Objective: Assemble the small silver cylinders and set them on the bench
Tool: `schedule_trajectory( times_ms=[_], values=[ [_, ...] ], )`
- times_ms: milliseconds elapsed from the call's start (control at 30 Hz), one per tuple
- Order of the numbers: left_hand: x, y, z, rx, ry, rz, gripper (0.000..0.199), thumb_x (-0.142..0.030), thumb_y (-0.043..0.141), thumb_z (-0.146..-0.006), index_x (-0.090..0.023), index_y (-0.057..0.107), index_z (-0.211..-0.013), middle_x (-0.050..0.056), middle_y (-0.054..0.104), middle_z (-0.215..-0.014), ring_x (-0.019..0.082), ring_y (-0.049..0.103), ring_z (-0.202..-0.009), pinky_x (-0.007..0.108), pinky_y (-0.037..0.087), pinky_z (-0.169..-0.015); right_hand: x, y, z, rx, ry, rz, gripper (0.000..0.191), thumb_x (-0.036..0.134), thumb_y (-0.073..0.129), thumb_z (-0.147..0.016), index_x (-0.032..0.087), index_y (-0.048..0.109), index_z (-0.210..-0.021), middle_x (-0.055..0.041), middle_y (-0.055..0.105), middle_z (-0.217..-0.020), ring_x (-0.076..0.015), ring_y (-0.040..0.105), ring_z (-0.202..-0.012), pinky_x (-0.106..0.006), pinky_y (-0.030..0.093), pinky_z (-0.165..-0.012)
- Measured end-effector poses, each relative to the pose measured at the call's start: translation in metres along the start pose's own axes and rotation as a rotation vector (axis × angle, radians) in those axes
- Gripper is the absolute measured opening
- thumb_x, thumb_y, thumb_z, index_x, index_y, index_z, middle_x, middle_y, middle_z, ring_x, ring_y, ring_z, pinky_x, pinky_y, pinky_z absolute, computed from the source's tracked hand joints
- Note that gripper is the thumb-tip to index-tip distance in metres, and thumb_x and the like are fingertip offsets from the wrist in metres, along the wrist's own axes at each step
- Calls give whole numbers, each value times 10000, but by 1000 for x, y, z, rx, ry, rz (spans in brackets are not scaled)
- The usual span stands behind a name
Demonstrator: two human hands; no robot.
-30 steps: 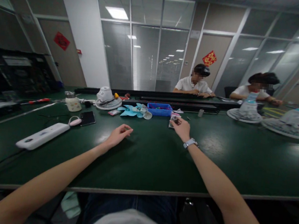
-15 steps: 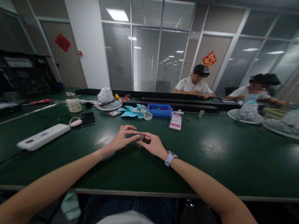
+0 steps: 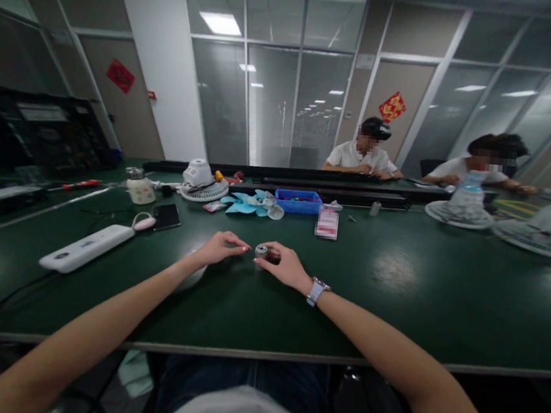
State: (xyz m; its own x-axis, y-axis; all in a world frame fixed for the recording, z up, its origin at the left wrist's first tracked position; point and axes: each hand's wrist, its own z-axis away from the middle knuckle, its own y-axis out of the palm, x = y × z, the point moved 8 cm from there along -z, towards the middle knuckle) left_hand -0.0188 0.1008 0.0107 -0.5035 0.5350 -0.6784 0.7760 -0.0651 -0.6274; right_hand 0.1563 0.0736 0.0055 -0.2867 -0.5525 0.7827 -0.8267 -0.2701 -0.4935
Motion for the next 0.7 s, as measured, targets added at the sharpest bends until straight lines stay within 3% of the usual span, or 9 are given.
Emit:
schedule_trajectory(
  times_ms=[133,233,300,433,533,600,700],
  values=[
    [15,14,4,116,-63,12,195,-405,718,-739,-273,801,-856,23,765,-813,217,684,-793,301,504,-766,2,2,1,-12,-13,-11,420,376,714,-801,201,617,-1170,-62,709,-1129,-200,679,-1026,-392,533,-956],
    [13,17,6,129,-112,6,265,-449,716,-731,-283,796,-922,22,768,-872,225,680,-824,288,500,-745,-5,-15,-5,-105,-19,1,405,381,700,-810,195,625,-1161,-72,711,-1134,-206,679,-1033,-396,522,-970],
    [13,15,6,95,-153,-1,355,-493,675,-762,-268,775,-1018,29,763,-915,221,669,-822,283,491,-724,-15,-46,-11,-244,-16,43,418,399,689,-811,186,627,-1166,-87,714,-1125,-218,684,-1017,-399,527,-953],
    [25,3,5,-81,-257,-2,450,-536,543,-845,-213,743,-1087,51,745,-914,212,652,-799,280,474,-694,-53,-143,-10,-608,47,296,463,441,657,-813,160,631,-1180,-124,723,-1079,-248,700,-934,-387,554,-845],
    [37,0,4,-163,-299,2,451,-515,502,-867,-183,740,-1058,63,733,-889,215,656,-809,281,474,-705,-90,-207,3,-777,169,508,422,407,623,-825,168,640,-1172,-122,731,-1051,-249,697,-913,-375,540,-824],
    [43,0,3,-179,-309,3,443,-501,493,-871,-177,734,-1055,67,730,-897,214,661,-815,282,478,-718,-116,-235,14,-829,278,607,398,396,604,-828,170,647,-1152,-121,737,-1021,-258,691,-917,-378,528,-817],
    [48,1,3,-185,-320,10,427,-489,494,-871,-182,727,-1054,67,731,-908,212,671,-823,283,483,-732,-146,-254,27,-834,410,710,381,393,579,-830,166,652,-1128,-135,736,-1003,-277,682,-900,-396,518,-796]
  ],
)
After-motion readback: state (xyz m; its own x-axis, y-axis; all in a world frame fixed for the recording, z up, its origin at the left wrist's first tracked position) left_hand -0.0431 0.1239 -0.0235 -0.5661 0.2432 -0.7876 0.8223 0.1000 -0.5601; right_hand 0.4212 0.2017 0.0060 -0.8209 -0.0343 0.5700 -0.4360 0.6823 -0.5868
